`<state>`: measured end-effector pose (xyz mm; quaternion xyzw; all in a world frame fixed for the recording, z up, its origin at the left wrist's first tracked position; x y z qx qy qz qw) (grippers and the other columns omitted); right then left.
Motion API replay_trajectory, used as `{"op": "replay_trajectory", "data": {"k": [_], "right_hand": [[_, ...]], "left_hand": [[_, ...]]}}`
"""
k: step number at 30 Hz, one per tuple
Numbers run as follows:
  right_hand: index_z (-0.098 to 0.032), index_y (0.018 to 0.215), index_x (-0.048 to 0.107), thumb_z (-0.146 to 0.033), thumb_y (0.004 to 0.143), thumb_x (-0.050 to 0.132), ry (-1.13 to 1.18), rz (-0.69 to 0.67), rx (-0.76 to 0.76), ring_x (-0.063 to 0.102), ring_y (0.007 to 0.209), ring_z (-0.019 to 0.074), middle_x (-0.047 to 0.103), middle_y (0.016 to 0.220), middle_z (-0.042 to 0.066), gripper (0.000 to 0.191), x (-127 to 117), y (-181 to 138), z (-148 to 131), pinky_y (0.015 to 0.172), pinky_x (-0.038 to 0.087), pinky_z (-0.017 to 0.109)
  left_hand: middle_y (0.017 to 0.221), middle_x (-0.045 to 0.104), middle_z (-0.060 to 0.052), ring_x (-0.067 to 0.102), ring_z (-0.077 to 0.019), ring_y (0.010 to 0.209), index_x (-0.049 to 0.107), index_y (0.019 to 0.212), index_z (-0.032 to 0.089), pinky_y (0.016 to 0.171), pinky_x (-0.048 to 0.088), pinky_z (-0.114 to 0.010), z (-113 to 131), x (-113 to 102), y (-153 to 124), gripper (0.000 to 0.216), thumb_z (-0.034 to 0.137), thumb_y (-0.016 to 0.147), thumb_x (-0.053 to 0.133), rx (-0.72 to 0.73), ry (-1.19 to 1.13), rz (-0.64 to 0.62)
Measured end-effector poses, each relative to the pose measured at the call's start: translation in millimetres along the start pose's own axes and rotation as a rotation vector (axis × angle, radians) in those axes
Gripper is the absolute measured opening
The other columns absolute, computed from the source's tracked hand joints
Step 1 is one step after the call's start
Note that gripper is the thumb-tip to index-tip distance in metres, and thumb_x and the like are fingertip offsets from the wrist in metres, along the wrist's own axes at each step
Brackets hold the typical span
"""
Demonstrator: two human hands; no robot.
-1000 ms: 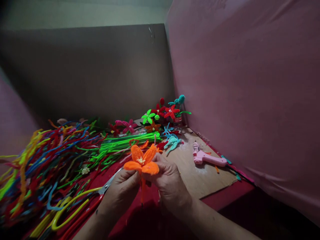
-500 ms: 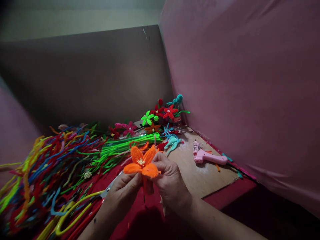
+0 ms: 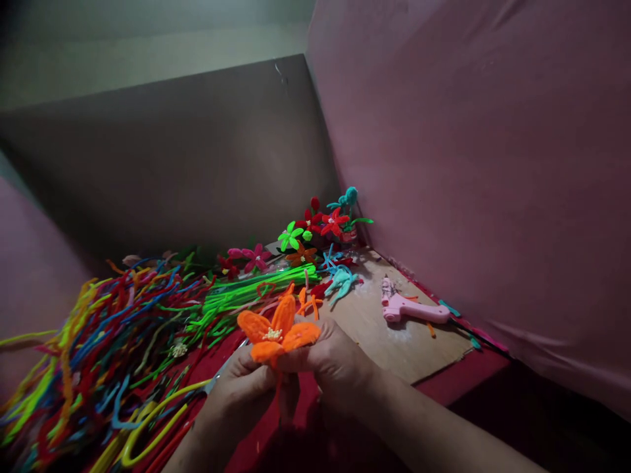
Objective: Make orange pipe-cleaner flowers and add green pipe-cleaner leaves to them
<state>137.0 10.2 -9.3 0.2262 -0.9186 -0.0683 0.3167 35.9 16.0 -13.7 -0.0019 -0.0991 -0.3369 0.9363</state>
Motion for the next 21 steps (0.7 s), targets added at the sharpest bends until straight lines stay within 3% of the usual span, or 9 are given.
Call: {"op": "replay_trajectory", "data": {"k": [3,7,11,15,21], "right_hand": [[-0.013,0.06,0.064,-0.036,0.071,0.065,-0.064,0.002,-0.046,0.046,0.042,0.0084,0.052,0.048,-0.002,0.025,0,0,-3,0.044,0.039,0.021],[-0.016,0.063,0.067,-0.031,0.074,0.064,-0.228,0.193,-0.141,0.049,0.058,0.0092,0.055,0.056,-0.001,0.019,-2,-7,-9,0.061,0.042,0.023],[-0.021,0.068,0.071,-0.033,0.068,0.07,-0.328,0.314,-0.193,0.053,0.065,0.014,0.056,0.06,0.001,0.012,4,-13,-15,0.056,0.044,0.024],[-0.022,0.058,0.068,-0.037,0.069,0.068,-0.323,0.343,-0.219,0.053,0.057,0.0152,0.045,0.044,-0.001,0.019,11,-12,-20,0.048,0.042,0.024],[-0.021,0.054,0.065,-0.038,0.068,0.069,-0.327,0.345,-0.208,0.053,0.061,0.0155,0.048,0.049,0.0,0.022,7,-10,-19,0.049,0.042,0.024]], "left_hand": [[0.05,0.06,-0.004,0.053,-0.0142,0.05,0.066,0.063,0.012,0.06,0.041,-0.027,5,-2,1,0.025,0.032,0.077,0.059,0.097,0.074,0.119],[0.06,0.061,-0.002,0.053,-0.0136,0.061,0.067,0.072,0.015,0.064,0.041,-0.025,8,-8,-2,0.015,0.026,0.078,0.059,0.209,0.196,0.319],[0.065,0.059,0.001,0.051,-0.0118,0.063,0.067,0.075,0.017,0.06,0.041,-0.021,9,-10,-9,0.011,0.027,0.075,0.062,0.289,0.356,0.477],[0.062,0.057,0.002,0.05,-0.0105,0.059,0.065,0.07,0.018,0.057,0.04,-0.019,11,-6,-9,0.01,0.025,0.076,0.061,0.303,0.412,0.459],[0.072,0.062,-0.001,0.053,-0.0123,0.066,0.067,0.084,0.018,0.065,0.044,-0.023,11,-3,-3,0.013,0.026,0.079,0.058,0.172,0.265,0.32]]}}
Point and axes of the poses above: each hand's wrist, its own y-axis towards the middle knuckle, its own x-axis out of the palm, z = x × y, the point moved 4 cm from there along y, towards the middle knuckle
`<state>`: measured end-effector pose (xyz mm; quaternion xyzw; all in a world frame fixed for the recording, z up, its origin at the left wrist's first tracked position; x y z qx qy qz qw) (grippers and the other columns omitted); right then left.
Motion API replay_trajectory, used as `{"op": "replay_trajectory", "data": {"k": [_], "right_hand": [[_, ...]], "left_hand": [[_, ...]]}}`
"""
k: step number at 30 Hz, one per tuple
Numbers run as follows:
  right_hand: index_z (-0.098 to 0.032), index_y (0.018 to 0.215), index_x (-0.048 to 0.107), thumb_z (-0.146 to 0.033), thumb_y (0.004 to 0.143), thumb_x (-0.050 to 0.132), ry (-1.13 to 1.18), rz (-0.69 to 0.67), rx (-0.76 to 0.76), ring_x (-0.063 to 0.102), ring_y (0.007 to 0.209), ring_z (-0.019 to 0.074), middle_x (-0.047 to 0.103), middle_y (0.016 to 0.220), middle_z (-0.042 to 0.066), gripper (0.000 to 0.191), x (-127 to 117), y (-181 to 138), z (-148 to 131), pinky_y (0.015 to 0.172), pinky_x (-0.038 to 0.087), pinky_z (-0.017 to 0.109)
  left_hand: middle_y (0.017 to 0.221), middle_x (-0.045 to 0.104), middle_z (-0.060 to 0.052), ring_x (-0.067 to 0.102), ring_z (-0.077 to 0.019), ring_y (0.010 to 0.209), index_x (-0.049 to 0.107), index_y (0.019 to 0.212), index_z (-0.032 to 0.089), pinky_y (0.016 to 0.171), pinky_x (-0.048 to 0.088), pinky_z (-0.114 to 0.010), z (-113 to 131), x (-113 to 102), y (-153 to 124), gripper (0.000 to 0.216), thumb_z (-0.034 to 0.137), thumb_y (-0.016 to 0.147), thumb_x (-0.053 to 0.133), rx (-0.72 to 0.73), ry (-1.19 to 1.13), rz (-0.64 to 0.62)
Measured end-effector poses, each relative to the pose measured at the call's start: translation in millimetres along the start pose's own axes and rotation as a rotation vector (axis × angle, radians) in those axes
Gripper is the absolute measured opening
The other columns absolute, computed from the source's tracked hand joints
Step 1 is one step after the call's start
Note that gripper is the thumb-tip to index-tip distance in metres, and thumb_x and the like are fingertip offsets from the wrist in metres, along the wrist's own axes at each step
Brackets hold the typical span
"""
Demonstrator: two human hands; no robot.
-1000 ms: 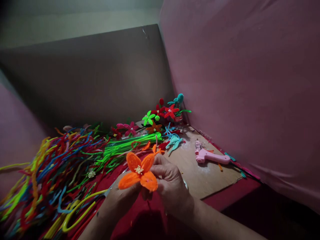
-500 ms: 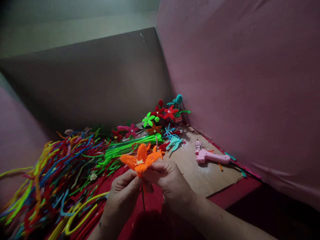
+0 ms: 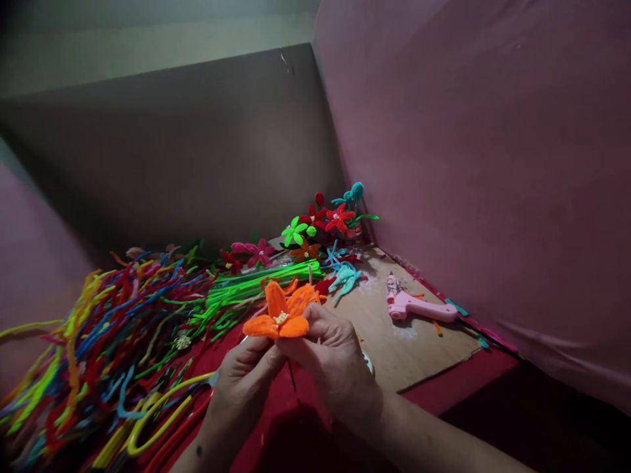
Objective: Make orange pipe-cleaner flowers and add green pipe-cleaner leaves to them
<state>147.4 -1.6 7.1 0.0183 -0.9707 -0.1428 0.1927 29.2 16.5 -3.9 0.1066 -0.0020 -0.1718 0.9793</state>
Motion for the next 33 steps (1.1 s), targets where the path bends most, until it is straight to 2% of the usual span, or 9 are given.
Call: {"op": "replay_trajectory", "data": {"k": [5,8,11,13,18,22,26,29,33], "right_hand": [[-0.019,0.051,0.064,-0.039,0.067,0.069,-0.023,0.0,-0.025,0.052,0.063,0.0154,0.052,0.056,0.002,0.026,-4,1,5,0.052,0.042,0.025],[-0.02,0.057,0.067,-0.036,0.068,0.069,-0.005,0.0,-0.022,0.054,0.068,0.0163,0.056,0.061,0.002,0.02,-6,1,8,0.06,0.044,0.026],[-0.021,0.066,0.07,-0.03,0.071,0.067,0.079,-0.038,0.009,0.055,0.073,0.0159,0.06,0.065,0.001,0.011,-5,3,11,0.071,0.043,0.028],[-0.021,0.064,0.07,-0.026,0.071,0.066,0.179,-0.056,0.032,0.053,0.068,0.0135,0.059,0.062,-0.001,0.009,-5,5,14,0.073,0.042,0.028],[-0.019,0.059,0.068,-0.023,0.068,0.068,0.264,-0.065,0.083,0.047,0.058,0.0103,0.055,0.055,-0.003,0.01,-7,10,20,0.067,0.043,0.027],[-0.021,0.061,0.069,-0.024,0.071,0.067,0.184,-0.054,0.052,0.052,0.063,0.0124,0.057,0.057,-0.002,0.011,-6,8,17,0.072,0.044,0.029],[-0.024,0.085,0.073,-0.03,0.075,0.064,0.012,-0.058,-0.003,0.058,0.077,0.0164,0.065,0.078,0.001,0.014,-1,2,13,0.085,0.042,0.033],[-0.025,0.089,0.072,-0.03,0.077,0.062,-0.056,-0.03,-0.046,0.059,0.08,0.0168,0.066,0.084,0.003,0.016,2,-2,14,0.084,0.044,0.032],[-0.024,0.088,0.072,-0.025,0.077,0.062,-0.141,0.019,-0.183,0.058,0.079,0.0154,0.064,0.082,0.002,0.014,3,-4,14,0.08,0.045,0.029]], "left_hand": [[0.076,0.066,-0.004,0.058,-0.0154,0.07,0.068,0.084,0.015,0.069,0.045,-0.027,-6,-1,1,0.016,0.026,0.079,0.058,-0.031,-0.015,-0.026],[0.076,0.066,-0.004,0.058,-0.0159,0.07,0.067,0.084,0.016,0.069,0.046,-0.027,-4,0,2,0.015,0.026,0.078,0.059,-0.019,-0.016,-0.024],[0.081,0.066,-0.004,0.058,-0.0152,0.074,0.065,0.086,0.016,0.071,0.046,-0.027,3,1,3,0.013,0.023,0.075,0.062,-0.027,-0.051,-0.037],[0.085,0.065,-0.004,0.058,-0.0155,0.079,0.062,0.087,0.017,0.073,0.046,-0.026,8,1,3,0.016,0.022,0.072,0.065,-0.035,-0.073,-0.031],[0.08,0.062,-0.001,0.056,-0.0121,0.073,0.061,0.087,0.018,0.067,0.044,-0.021,14,-7,0,0.016,0.023,0.072,0.065,0.059,0.027,0.115],[0.077,0.058,0.0,0.053,-0.0119,0.073,0.06,0.086,0.018,0.069,0.043,-0.022,14,-11,-4,0.014,0.023,0.074,0.064,0.141,0.143,0.207],[0.088,0.06,-0.003,0.054,-0.0151,0.081,0.061,0.089,0.019,0.073,0.043,-0.024,15,-9,-7,0.015,0.022,0.075,0.062,0.188,0.183,0.221],[0.086,0.06,-0.003,0.056,-0.0164,0.082,0.062,0.086,0.018,0.071,0.044,-0.025,19,-8,-9,0.011,0.023,0.076,0.06,0.22,0.264,0.227],[0.072,0.06,-0.001,0.057,-0.0134,0.07,0.061,0.078,0.017,0.064,0.044,-0.022,27,-7,-13,0.005,0.021,0.078,0.059,0.331,0.471,0.248]]}}
Point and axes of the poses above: each hand's wrist, its own y-axis towards the middle knuckle, its own x-axis out of the palm, z = x × y, the point moved 4 cm from there along y, towards the middle knuckle
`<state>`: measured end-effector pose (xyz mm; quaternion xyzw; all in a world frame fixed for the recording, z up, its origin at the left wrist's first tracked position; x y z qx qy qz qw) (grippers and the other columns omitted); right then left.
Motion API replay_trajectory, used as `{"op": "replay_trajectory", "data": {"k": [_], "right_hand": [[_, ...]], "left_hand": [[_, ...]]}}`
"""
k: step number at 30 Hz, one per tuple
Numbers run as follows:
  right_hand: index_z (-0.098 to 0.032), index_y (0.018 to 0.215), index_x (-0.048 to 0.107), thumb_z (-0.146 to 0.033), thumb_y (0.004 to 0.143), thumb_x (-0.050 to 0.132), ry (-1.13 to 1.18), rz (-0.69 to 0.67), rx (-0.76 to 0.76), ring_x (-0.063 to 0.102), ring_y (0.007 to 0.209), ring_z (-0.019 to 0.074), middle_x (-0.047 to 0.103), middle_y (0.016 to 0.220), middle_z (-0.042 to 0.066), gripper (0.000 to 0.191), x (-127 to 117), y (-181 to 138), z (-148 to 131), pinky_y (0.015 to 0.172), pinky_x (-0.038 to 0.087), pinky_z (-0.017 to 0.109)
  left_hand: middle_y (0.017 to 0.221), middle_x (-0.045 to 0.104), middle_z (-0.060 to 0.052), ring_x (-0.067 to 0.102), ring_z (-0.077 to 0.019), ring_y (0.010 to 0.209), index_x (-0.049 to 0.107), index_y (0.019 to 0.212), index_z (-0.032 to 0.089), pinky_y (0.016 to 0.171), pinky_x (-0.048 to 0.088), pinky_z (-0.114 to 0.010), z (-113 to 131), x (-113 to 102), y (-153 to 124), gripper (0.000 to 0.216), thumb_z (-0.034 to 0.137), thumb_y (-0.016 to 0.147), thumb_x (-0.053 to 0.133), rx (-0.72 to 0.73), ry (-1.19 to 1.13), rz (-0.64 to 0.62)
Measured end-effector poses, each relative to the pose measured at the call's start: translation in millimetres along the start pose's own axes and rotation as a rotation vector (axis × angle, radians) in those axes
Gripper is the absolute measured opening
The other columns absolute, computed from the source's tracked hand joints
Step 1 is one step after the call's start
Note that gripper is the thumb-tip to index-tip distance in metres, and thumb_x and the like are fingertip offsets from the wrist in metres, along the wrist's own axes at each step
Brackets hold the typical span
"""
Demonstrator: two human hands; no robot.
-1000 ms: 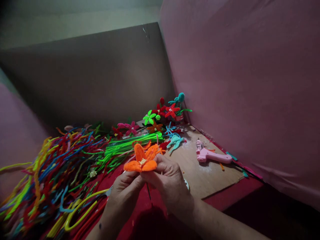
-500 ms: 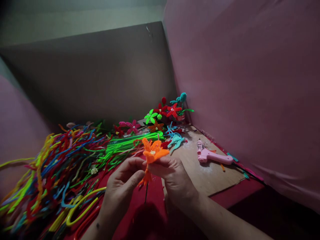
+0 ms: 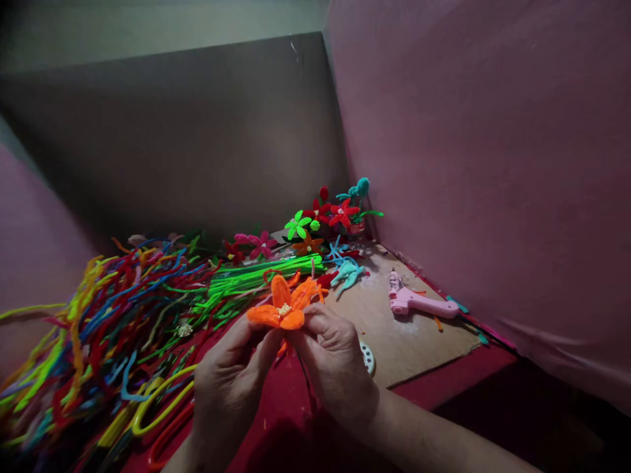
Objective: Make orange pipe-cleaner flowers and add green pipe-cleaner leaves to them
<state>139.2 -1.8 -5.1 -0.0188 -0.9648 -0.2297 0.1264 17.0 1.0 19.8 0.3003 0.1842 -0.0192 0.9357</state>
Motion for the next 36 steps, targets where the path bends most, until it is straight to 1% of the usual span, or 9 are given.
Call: {"op": "replay_trajectory", "data": {"k": [5,9,12,16,21,25,28,33,36], "right_hand": [[-0.022,0.083,0.072,-0.022,0.08,0.058,-0.08,0.017,-0.084,0.055,0.069,0.0128,0.059,0.072,0.001,0.014,0,-1,-3,0.071,0.047,0.026],[-0.02,0.078,0.071,-0.022,0.08,0.059,-0.141,0.051,-0.121,0.056,0.07,0.014,0.059,0.072,0.002,0.013,-1,-2,-4,0.068,0.047,0.027],[-0.019,0.075,0.071,-0.021,0.08,0.058,-0.155,0.045,-0.145,0.055,0.069,0.0138,0.058,0.07,0.002,0.014,0,-2,-5,0.067,0.046,0.027],[-0.02,0.072,0.069,-0.021,0.081,0.057,-0.121,0.032,-0.139,0.053,0.07,0.0129,0.057,0.071,0.001,0.015,1,-2,-3,0.069,0.045,0.027],[-0.016,0.053,0.058,-0.023,0.085,0.051,-0.161,-0.013,-0.106,0.052,0.067,0.0115,0.054,0.064,0.0,0.034,4,-2,-2,0.068,0.043,0.025],[-0.016,0.055,0.053,-0.024,0.086,0.05,-0.193,0.007,-0.093,0.048,0.059,0.0092,0.051,0.06,-0.002,0.032,4,-2,-6,0.059,0.04,0.023],[-0.016,0.057,0.053,-0.024,0.086,0.05,-0.195,-0.001,-0.09,0.048,0.059,0.0088,0.051,0.061,-0.002,0.03,3,-1,-7,0.059,0.04,0.022],[-0.015,0.058,0.053,-0.026,0.087,0.047,-0.15,-0.035,-0.089,0.046,0.058,0.0084,0.048,0.061,-0.002,0.032,3,1,-6,0.057,0.039,0.021],[-0.016,0.057,0.051,-0.026,0.087,0.048,-0.118,-0.019,-0.106,0.045,0.06,0.0087,0.047,0.062,-0.002,0.032,3,1,-6,0.056,0.038,0.021]], "left_hand": [[0.073,0.062,-0.001,0.056,-0.0107,0.063,0.061,0.085,0.017,0.061,0.044,-0.02,4,0,-3,0.01,0.015,0.081,0.052,0.165,0.141,0.014],[0.075,0.063,0.0,0.057,-0.0103,0.065,0.062,0.088,0.018,0.061,0.044,-0.019,2,1,-6,0.012,0.013,0.079,0.054,0.214,0.22,0.059],[0.07,0.061,0.001,0.056,-0.0092,0.06,0.062,0.083,0.018,0.058,0.043,-0.018,1,2,-6,0.009,0.015,0.078,0.056,0.157,0.194,0.112],[0.066,0.057,0.002,0.051,-0.0085,0.056,0.062,0.076,0.018,0.054,0.043,-0.018,0,4,-5,0.005,0.02,0.077,0.058,-0.012,0.001,0.142],[0.05,0.047,0.006,0.043,-0.0062,0.042,0.056,0.07,0.017,0.042,0.036,-0.017,-3,10,-4,0.011,0.025,0.078,0.057,-0.171,-0.231,0.113],[0.058,0.053,0.005,0.05,-0.0076,0.046,0.055,0.078,0.018,0.046,0.042,-0.019,-4,12,-2,0.008,0.026,0.079,0.056,-0.196,-0.349,0.077],[0.065,0.057,0.003,0.053,-0.0082,0.048,0.056,0.084,0.017,0.046,0.045,-0.02,-4,13,-1,0.011,0.026,0.077,0.059,-0.216,-0.391,0.036],[0.054,0.056,0.004,0.054,-0.0086,0.046,0.057,0.075,0.016,0.048,0.045,-0.02,-3,13,1,0.008,0.023,0.079,0.057,-0.193,-0.411,0.003],[0.054,0.057,0.003,0.055,-0.0097,0.047,0.058,0.074,0.015,0.05,0.046,-0.022,-3,14,1,0.008,0.022,0.079,0.058,-0.191,-0.447,0.006]]}}
Point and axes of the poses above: each hand's wrist, its own y-axis towards the middle knuckle, its own x-axis out of the palm, z = x × y, the point moved 4 cm from there along y, towards the middle knuckle
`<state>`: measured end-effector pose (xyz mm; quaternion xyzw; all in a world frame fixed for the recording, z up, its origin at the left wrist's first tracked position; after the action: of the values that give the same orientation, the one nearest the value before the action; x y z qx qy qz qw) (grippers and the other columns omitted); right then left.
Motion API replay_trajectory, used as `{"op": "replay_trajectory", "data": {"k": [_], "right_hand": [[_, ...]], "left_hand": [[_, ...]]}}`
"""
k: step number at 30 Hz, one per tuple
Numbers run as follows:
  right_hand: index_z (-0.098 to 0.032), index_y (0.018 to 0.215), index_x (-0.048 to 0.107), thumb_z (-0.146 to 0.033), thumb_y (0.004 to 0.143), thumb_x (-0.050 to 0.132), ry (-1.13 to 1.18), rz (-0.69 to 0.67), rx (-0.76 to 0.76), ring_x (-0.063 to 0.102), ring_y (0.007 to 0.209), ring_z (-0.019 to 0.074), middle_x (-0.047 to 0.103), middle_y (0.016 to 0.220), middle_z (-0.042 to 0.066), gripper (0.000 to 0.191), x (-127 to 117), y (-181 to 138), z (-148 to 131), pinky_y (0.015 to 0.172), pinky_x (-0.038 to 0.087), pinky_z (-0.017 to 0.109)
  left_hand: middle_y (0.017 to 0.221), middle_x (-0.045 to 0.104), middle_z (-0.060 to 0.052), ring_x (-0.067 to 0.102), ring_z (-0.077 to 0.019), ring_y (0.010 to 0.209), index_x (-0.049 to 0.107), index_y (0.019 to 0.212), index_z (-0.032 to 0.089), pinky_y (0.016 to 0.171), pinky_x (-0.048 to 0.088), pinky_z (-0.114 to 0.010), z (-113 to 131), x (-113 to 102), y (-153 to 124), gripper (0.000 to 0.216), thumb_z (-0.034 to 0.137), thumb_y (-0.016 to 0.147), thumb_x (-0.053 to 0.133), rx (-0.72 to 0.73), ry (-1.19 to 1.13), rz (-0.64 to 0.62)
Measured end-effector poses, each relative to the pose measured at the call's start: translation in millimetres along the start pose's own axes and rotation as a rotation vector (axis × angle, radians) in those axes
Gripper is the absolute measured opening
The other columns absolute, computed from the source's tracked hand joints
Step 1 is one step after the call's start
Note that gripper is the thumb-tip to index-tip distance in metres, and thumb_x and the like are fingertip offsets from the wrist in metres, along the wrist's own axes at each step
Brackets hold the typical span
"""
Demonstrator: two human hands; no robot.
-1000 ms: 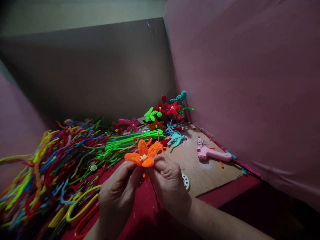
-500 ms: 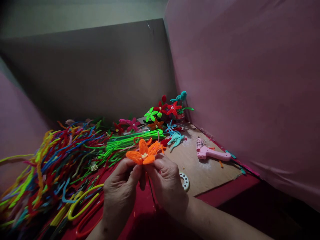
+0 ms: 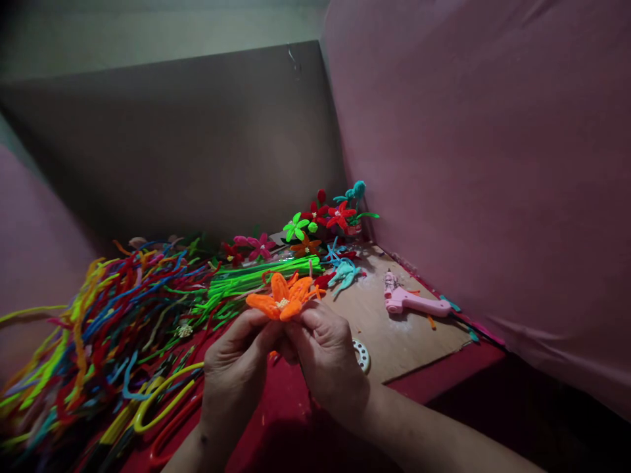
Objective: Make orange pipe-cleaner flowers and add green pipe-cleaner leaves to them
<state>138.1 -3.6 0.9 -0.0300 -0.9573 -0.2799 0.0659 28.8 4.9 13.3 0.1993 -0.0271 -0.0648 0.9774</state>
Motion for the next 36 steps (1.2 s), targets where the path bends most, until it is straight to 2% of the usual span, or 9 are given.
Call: {"op": "replay_trajectory", "data": {"k": [7,10,16,18,21,25,28,32,36], "right_hand": [[-0.016,0.058,0.053,-0.023,0.085,0.05,0.066,0.035,-0.018,0.044,0.058,0.0084,0.046,0.066,-0.001,0.028,3,0,1,0.053,0.038,0.022],[-0.016,0.059,0.057,-0.026,0.083,0.053,0.101,0.048,0.039,0.044,0.055,0.0079,0.048,0.066,-0.001,0.026,1,2,4,0.051,0.038,0.022],[-0.021,0.087,0.07,-0.03,0.079,0.059,0.186,0.005,0.218,0.053,0.081,0.0154,0.061,0.081,0.003,0.016,-4,11,7,0.073,0.044,0.029],[-0.022,0.087,0.071,-0.03,0.077,0.061,0.206,0.006,0.252,0.052,0.08,0.0152,0.06,0.077,0.001,0.016,-6,13,8,0.072,0.044,0.028],[-0.021,0.081,0.072,-0.029,0.074,0.064,0.244,0.003,0.284,0.052,0.076,0.0137,0.06,0.077,0.001,0.013,-6,15,9,0.07,0.043,0.026],[-0.015,0.07,0.068,-0.03,0.071,0.066,0.381,-0.068,0.349,0.049,0.057,0.0091,0.058,0.067,0.001,0.016,-3,13,12,0.054,0.04,0.023],[-0.013,0.065,0.063,-0.031,0.074,0.064,0.456,-0.126,0.378,0.044,0.043,0.0053,0.051,0.054,-0.003,0.021,0,11,14,0.044,0.034,0.02],[-0.014,0.074,0.063,-0.035,0.079,0.058,0.47,-0.181,0.425,0.041,0.033,0.005,0.047,0.045,-0.006,0.023,2,8,17,0.038,0.031,0.019],[-0.014,0.075,0.065,-0.039,0.08,0.056,0.448,-0.185,0.367,0.051,0.045,0.0093,0.052,0.047,-0.003,0.027,2,10,12,0.05,0.043,0.023]], "left_hand": [[0.06,0.056,0.003,0.054,-0.0099,0.046,0.056,0.07,0.014,0.046,0.045,-0.023,-5,2,2,0.009,0.021,0.076,0.06,-0.065,-0.131,0.021],[0.061,0.056,0.002,0.052,-0.0091,0.047,0.057,0.075,0.014,0.046,0.045,-0.023,-8,4,4,0.009,0.023,0.078,0.058,-0.101,-0.17,-0.019],[0.071,0.057,0.005,0.048,-0.0046,0.053,0.058,0.09,0.02,0.05,0.039,-0.016,-8,-7,12,0.022,0.022,0.071,0.067,-0.176,-0.163,0.053],[0.077,0.061,0.002,0.053,-0.0077,0.064,0.062,0.088,0.018,0.06,0.042,-0.018,-8,-8,14,0.023,0.021,0.067,0.07,-0.234,-0.116,0.006],[0.077,0.065,-0.002,0.056,-0.0134,0.074,0.067,0.083,0.014,0.071,0.042,-0.024,-9,-5,13,0.017,0.024,0.069,0.068,-0.329,-0.022,-0.146],[0.064,0.063,-0.003,0.053,-0.0122,0.063,0.069,0.075,0.011,0.066,0.04,-0.024,-8,-3,11,0.02,0.027,0.078,0.058,-0.347,0.021,-0.265],[0.06,0.06,-0.004,0.052,-0.0121,0.058,0.067,0.071,0.01,0.06,0.039,-0.024,-9,4,7,0.025,0.03,0.08,0.055,-0.382,-0.111,-0.317],[0.054,0.054,-0.001,0.048,-0.0101,0.046,0.062,0.071,0.012,0.047,0.034,-0.022,-13,11,3,0.025,0.035,0.078,0.057,-0.452,-0.31,-0.255],[0.049,0.048,0.003,0.038,-0.0048,0.041,0.055,0.063,0.012,0.044,0.027,-0.019,-18,10,4,0.027,0.034,0.079,0.057,-0.407,-0.265,-0.141]]}}
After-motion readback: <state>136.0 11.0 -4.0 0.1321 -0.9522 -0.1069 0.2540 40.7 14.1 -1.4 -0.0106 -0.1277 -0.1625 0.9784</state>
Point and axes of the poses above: each hand's wrist, its own y-axis towards the middle knuckle, its own x-axis out of the palm, z = x × y, the point moved 4 cm from there along y, towards the middle knuckle
